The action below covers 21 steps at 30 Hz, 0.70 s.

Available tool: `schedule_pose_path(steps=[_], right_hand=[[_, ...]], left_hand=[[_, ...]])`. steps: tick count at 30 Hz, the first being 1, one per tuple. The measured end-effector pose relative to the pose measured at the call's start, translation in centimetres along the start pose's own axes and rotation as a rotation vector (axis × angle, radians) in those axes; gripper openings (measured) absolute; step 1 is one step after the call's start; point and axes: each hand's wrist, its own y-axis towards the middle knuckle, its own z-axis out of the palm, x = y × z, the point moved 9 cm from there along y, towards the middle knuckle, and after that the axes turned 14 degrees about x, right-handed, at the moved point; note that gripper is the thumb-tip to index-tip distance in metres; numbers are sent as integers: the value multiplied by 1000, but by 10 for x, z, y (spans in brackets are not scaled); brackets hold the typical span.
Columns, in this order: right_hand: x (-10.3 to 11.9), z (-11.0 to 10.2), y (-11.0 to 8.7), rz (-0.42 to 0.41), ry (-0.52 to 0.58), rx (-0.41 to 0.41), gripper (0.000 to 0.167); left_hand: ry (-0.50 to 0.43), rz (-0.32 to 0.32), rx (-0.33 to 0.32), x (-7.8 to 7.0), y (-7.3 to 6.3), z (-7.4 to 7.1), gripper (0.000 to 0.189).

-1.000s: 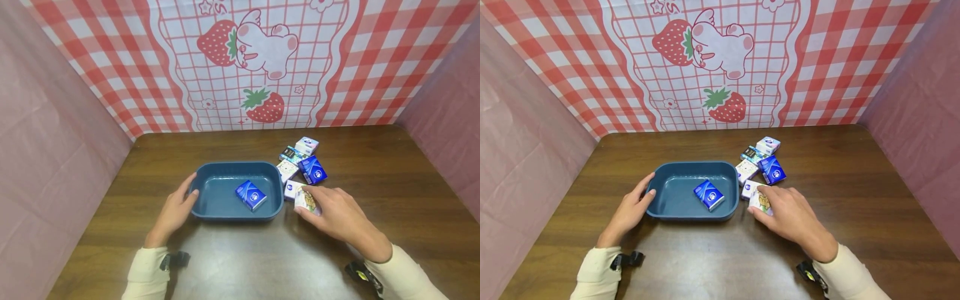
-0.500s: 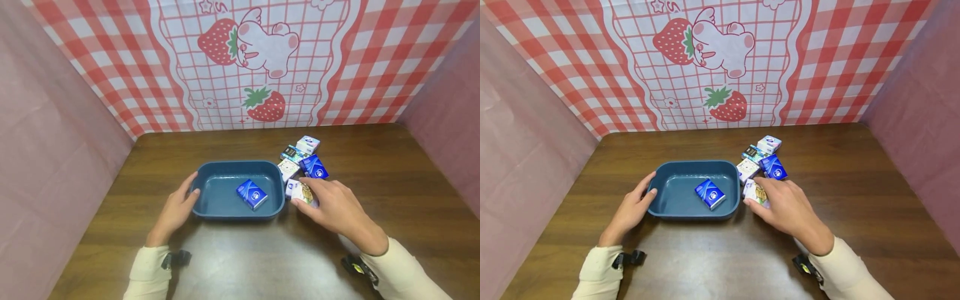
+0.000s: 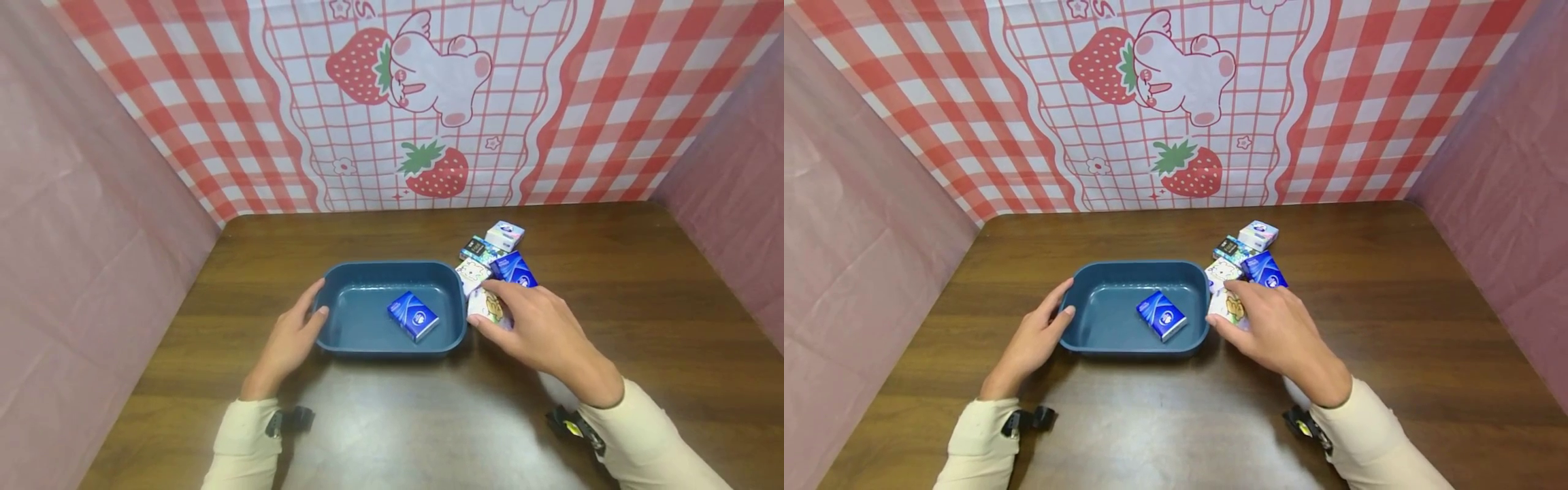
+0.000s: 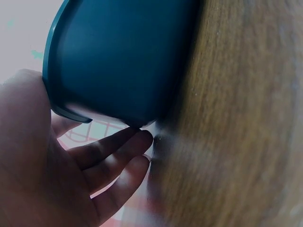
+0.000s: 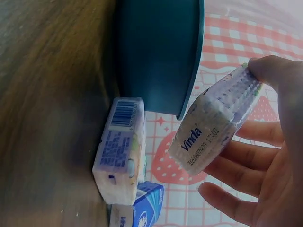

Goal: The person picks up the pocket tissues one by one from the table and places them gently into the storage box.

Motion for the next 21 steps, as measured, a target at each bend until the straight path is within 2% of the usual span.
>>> schedule_pose_path(steps=[11,21], right_hand=[[8,-1,5,4,6,0,65],[21,-4,11,-52,7,-14,62]], left_hand=[[5,1,3,1,0,0,55],[2,0,3,0,0,0,55]])
